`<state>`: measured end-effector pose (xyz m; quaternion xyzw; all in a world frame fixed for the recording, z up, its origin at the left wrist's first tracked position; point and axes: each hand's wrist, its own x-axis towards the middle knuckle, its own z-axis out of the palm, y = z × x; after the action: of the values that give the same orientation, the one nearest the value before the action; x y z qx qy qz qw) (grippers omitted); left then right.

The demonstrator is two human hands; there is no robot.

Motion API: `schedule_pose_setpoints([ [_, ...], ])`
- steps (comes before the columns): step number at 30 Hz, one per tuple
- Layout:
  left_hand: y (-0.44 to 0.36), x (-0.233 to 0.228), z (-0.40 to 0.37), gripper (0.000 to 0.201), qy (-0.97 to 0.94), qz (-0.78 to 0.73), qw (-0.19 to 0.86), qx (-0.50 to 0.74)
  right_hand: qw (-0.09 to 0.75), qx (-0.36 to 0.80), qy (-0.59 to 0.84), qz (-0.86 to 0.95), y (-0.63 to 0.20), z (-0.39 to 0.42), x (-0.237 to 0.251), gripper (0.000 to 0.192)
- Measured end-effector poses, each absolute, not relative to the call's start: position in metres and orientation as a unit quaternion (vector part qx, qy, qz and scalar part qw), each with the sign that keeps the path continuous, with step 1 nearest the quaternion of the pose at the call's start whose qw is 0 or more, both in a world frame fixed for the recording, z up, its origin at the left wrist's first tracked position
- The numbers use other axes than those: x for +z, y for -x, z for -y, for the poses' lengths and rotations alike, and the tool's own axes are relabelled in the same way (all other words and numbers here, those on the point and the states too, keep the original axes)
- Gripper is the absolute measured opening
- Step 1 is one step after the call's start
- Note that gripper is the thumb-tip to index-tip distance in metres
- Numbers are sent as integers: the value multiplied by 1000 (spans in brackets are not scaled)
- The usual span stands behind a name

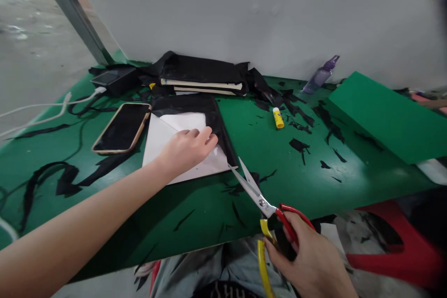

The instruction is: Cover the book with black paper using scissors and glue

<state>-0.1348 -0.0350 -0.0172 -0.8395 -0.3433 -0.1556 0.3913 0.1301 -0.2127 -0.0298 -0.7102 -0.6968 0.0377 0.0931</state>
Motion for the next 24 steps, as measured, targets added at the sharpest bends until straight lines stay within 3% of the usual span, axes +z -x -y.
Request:
schedule_pose_setpoints([
  [8, 138, -20, 32, 19, 840, 336, 387, -180, 116, 12, 629, 769, -145, 211, -33, 41],
  [13, 138, -22, 34, 49, 846, 328, 374, -191, 98, -26, 603, 792, -146, 208, -30, 40],
  [19, 136, -24, 33, 28, 849, 333, 364, -189, 87, -47, 594, 799, -149, 206, -29, 40],
  [24, 140, -24, 32, 30, 854, 340, 348, -184, 94, -30, 611, 785, -153, 204, -30, 36],
])
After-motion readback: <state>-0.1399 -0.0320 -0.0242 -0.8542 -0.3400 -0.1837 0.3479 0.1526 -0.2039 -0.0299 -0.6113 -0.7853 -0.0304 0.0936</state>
